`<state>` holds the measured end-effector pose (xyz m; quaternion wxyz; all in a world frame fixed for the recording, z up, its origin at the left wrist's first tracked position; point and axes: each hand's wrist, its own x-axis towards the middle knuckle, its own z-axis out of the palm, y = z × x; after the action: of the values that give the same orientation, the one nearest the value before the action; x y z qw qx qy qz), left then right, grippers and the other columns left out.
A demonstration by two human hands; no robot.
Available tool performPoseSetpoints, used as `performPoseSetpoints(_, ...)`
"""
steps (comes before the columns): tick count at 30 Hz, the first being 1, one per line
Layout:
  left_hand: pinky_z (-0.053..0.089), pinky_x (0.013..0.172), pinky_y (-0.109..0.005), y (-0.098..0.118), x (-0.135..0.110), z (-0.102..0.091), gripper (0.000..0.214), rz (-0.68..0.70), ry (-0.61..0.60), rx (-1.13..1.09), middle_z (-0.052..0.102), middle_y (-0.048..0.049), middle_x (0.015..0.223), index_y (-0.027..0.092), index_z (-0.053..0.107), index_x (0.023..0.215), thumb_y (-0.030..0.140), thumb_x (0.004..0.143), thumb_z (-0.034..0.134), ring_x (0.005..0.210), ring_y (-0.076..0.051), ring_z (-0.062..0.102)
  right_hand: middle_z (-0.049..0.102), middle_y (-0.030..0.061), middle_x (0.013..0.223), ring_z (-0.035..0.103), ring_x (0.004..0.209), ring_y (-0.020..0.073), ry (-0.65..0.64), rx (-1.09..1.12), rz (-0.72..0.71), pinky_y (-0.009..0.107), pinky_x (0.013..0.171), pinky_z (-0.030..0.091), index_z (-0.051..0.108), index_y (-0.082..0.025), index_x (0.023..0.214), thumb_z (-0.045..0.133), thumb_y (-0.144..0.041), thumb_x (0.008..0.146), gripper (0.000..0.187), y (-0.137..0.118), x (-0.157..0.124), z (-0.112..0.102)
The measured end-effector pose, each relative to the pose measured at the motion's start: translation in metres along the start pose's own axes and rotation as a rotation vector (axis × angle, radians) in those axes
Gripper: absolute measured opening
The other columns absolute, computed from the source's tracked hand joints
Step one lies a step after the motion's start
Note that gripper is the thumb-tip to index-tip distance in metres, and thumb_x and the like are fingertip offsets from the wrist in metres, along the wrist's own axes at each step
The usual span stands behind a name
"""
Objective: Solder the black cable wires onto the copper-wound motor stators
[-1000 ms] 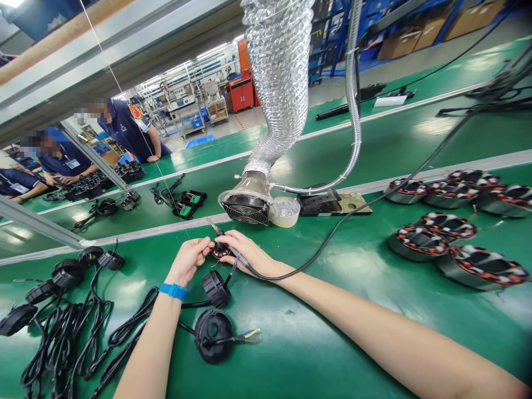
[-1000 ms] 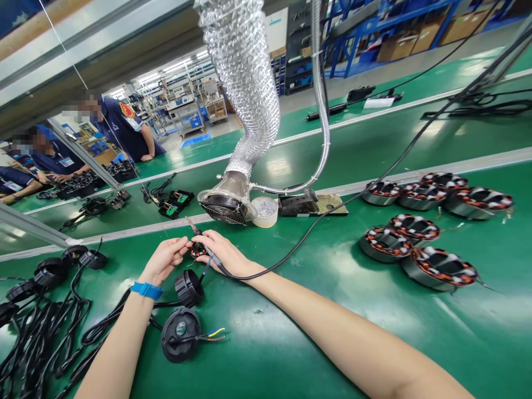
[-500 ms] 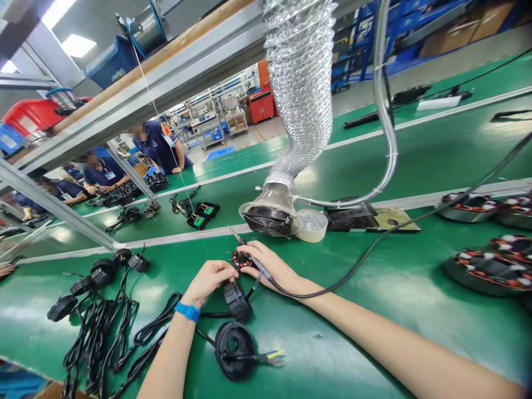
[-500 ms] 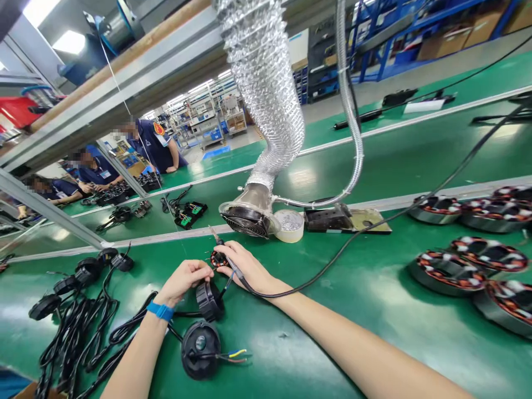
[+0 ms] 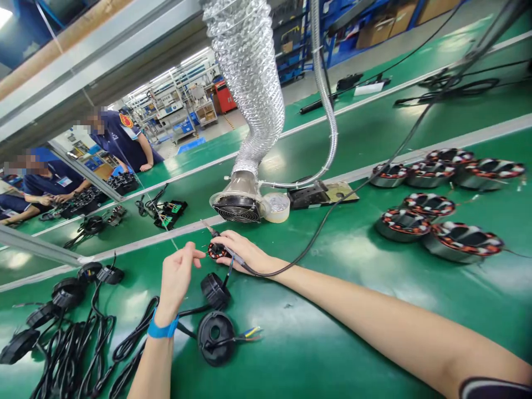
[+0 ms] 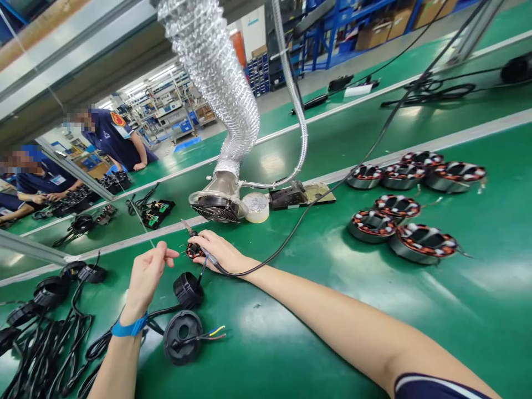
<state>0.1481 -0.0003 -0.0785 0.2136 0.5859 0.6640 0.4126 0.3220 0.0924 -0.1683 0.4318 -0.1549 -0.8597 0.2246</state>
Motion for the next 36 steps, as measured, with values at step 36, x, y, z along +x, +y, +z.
performPoseSetpoints(36, 0.043, 0.064, -0.025, -0.029, 0.015, 0.004, 0.024, 0.012, -0.172, -0.347, 0.062, 0.0013, 0.066, 0.015, 0.062, 0.076, 0.034, 0.073, 0.076, 0.063, -0.012, 0.057, 0.055, 0.0036, 0.106, 0.064, 0.076, 0.0116, 0.343, 0.441, 0.327, 0.029, 0.074, 0.056, 0.057, -0.024, 0.116, 0.059, -0.016, 0.083, 0.035, -0.048, 0.044, 0.016)
